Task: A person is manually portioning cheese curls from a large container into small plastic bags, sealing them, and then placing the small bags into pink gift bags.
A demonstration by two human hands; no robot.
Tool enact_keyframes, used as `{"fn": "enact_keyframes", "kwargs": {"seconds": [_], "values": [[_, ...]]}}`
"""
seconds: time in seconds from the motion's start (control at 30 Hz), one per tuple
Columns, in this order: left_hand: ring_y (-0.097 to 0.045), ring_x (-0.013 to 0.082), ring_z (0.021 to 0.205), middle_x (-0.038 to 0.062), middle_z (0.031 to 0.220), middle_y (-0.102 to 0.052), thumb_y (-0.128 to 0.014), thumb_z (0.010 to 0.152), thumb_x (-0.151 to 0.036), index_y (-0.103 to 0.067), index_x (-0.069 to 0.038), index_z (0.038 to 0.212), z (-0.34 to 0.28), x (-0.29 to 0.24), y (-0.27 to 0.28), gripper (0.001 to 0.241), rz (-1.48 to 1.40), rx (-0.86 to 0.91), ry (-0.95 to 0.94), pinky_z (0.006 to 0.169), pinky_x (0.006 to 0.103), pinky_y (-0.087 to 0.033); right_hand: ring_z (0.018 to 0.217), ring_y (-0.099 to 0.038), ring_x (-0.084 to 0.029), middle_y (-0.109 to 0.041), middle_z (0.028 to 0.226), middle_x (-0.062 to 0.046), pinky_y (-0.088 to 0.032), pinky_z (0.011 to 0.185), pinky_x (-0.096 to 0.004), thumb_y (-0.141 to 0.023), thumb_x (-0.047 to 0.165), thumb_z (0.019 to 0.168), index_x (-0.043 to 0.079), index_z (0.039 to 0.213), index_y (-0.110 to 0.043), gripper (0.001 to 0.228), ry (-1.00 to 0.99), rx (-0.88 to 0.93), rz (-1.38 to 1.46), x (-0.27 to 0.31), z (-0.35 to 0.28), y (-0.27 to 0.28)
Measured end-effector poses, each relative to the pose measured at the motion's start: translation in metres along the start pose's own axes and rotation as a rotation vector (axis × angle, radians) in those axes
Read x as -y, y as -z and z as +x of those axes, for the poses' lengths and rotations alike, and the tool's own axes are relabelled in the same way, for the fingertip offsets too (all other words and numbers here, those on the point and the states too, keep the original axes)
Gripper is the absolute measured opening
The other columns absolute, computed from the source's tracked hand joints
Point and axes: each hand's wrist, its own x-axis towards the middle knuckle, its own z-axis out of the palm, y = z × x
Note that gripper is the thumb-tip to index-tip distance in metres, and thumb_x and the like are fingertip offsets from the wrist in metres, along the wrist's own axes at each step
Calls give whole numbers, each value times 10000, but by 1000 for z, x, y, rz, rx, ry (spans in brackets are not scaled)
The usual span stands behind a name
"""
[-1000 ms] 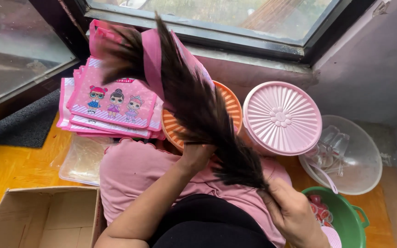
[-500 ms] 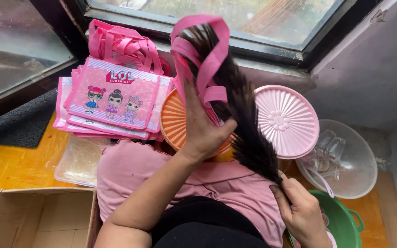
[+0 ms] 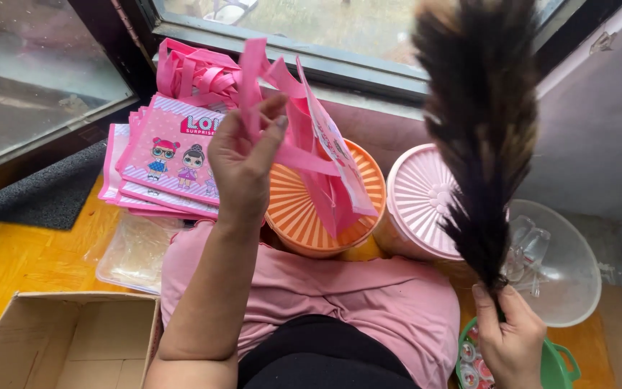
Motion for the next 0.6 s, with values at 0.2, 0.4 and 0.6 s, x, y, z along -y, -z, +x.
{"fn": "enact_keyframes", "kwargs": {"seconds": [0.2,0.4,0.6], "values": [[-557,225,888,51,884,-454,-461,696,-478,-474,-78,986,-30,59,20,495,-400,-711,383,803,335,-452,401,-409,-158,-447,503,-92,-369,350,-276,-490,176,860,21,709,-514,218,-639,233,236,-15,2,-34],[-10,256,1313,198,1412,-8,-532,587,-627,45,-10,1321,-100,85,-7,1119,405,99,356,1044,367,-48,362,-389,-144,-420,528,-63,-363,306,-259,-454,147,806,141,1248,-429,442,-619,530,482,16,22,-54],[-262,290,1240,207,1300,-285,-695,566,-440,-212,13,1260,-69,75,-37,959,619,-33,171,1036,356,-160,1218,-338,-146,-402,1299,-89,-197,1007,-246,-442,150,814,20,1247,-377,457,-122,596,419,45,16,-62]]}}
